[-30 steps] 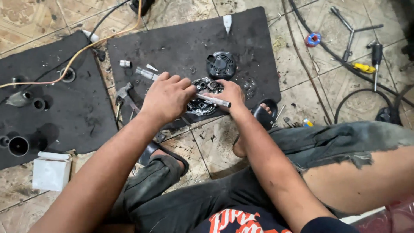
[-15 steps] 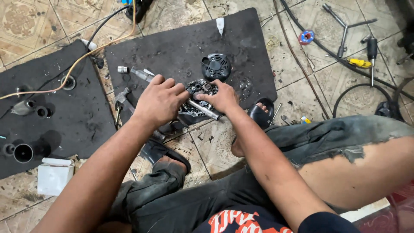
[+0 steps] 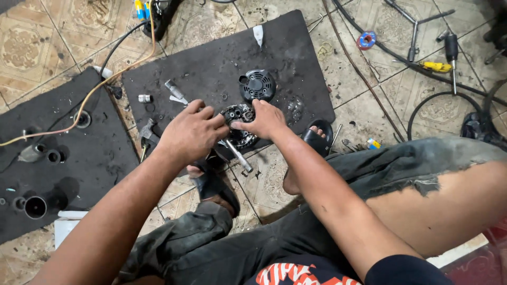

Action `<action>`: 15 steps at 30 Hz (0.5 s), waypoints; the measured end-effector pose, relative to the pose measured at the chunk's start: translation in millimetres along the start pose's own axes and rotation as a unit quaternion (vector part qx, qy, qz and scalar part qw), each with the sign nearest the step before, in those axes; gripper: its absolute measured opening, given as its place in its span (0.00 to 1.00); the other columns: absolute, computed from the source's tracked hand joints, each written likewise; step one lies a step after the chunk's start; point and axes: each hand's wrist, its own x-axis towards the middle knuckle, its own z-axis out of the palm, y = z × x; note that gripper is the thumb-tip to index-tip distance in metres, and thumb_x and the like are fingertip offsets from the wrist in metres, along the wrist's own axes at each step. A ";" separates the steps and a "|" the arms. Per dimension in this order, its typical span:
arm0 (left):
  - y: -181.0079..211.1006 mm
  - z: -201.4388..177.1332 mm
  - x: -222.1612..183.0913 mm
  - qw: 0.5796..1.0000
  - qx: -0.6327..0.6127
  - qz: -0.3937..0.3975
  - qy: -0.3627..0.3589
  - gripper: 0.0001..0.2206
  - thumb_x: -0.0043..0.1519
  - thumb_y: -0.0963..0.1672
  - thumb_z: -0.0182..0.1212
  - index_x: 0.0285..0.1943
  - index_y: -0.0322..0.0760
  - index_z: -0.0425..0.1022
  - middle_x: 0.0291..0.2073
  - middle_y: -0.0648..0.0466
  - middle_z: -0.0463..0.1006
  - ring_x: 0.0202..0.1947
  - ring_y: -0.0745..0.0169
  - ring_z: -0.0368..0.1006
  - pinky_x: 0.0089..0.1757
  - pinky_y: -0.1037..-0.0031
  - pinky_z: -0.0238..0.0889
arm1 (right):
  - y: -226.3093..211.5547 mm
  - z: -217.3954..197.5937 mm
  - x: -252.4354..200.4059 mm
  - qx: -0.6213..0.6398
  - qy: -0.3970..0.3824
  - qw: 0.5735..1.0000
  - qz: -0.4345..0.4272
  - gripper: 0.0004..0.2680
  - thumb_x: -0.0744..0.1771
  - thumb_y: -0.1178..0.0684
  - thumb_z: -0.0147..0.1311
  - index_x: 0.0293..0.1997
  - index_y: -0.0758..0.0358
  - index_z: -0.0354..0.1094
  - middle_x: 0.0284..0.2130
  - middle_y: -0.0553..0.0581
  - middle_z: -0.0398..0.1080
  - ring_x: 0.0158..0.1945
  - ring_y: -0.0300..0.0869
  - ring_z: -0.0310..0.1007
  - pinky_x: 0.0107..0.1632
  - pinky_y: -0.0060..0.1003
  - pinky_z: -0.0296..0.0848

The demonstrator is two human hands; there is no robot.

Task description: Assembling the various components of a vehicle alternator using hand tools.

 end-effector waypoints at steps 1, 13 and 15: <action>-0.5 -6.8 1.4 1.000 0.001 0.003 -0.001 0.06 0.61 0.46 0.55 0.32 0.49 0.73 0.27 0.56 0.69 0.33 0.54 0.65 0.51 0.60 0.58 | -0.2 -3.5 2.6 0.003 0.002 1.000 0.001 0.33 0.57 0.16 0.53 0.52 0.55 0.64 0.50 0.59 0.70 0.59 0.55 0.72 0.58 0.51 0.72; -42.9 -1.4 -21.2 0.990 -0.086 0.099 -0.048 0.07 0.63 0.49 0.51 0.37 0.48 0.73 0.31 0.57 0.70 0.38 0.54 0.71 0.66 0.42 0.50 | 6.0 29.6 10.2 -0.020 0.085 0.993 -0.082 0.26 0.66 0.26 0.40 0.67 0.47 0.62 0.44 0.64 0.71 0.46 0.66 0.77 0.49 0.56 0.76; -52.6 9.8 -27.5 0.990 -0.085 0.061 -0.095 0.06 0.61 0.49 0.52 0.38 0.51 0.73 0.32 0.59 0.72 0.38 0.55 0.71 0.61 0.44 0.56 | 7.5 32.6 18.2 -0.014 0.105 0.990 -0.094 0.25 0.64 0.25 0.42 0.64 0.42 0.66 0.40 0.62 0.71 0.43 0.64 0.78 0.46 0.55 0.77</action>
